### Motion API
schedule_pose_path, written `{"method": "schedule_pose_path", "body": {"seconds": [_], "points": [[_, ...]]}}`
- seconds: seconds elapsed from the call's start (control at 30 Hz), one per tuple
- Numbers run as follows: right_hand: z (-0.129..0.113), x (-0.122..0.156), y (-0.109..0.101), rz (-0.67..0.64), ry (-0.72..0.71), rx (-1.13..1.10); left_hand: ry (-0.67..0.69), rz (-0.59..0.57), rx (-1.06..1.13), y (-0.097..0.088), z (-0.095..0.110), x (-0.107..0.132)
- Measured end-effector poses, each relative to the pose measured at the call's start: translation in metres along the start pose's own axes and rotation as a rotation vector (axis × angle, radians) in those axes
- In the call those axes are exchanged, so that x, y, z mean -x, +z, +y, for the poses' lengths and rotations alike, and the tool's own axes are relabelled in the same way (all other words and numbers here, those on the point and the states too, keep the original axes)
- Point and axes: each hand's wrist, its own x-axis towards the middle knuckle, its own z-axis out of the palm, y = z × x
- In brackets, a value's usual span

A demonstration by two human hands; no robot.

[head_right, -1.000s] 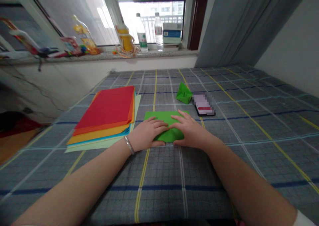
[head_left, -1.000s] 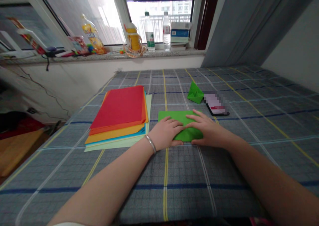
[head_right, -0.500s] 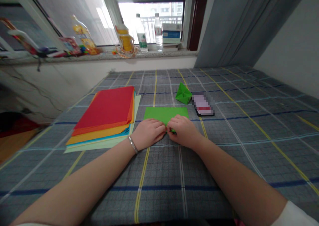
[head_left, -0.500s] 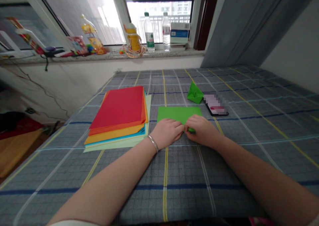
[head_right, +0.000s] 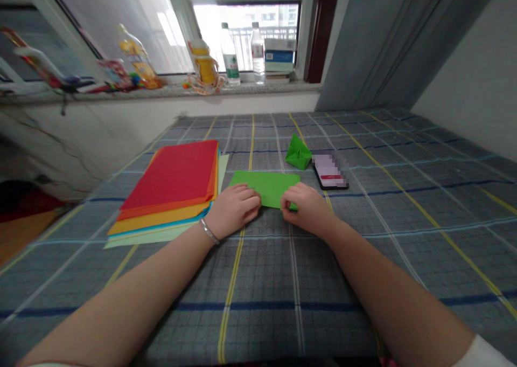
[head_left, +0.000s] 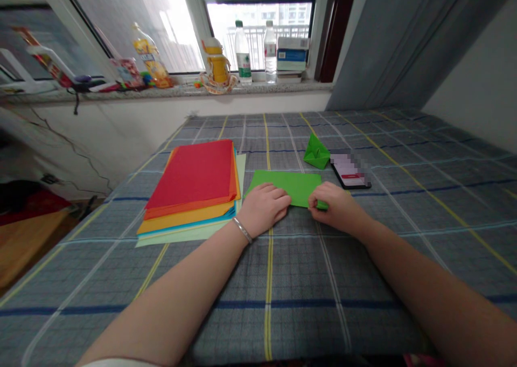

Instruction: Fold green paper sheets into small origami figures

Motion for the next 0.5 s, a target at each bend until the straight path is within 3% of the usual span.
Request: {"method": "schedule_pose_path", "body": {"seconds": [0.33, 0.5], "points": [[0.016, 0.005, -0.011, 0.010, 0.043, -0.017, -0.120, 0.032, -0.036, 0.000, -0.015, 0.005], [0.021, 0.007, -0.015, 0.005, 0.054, -0.029, -0.188, 0.020, 0.052, 0.003, -0.019, 0.007]]}}
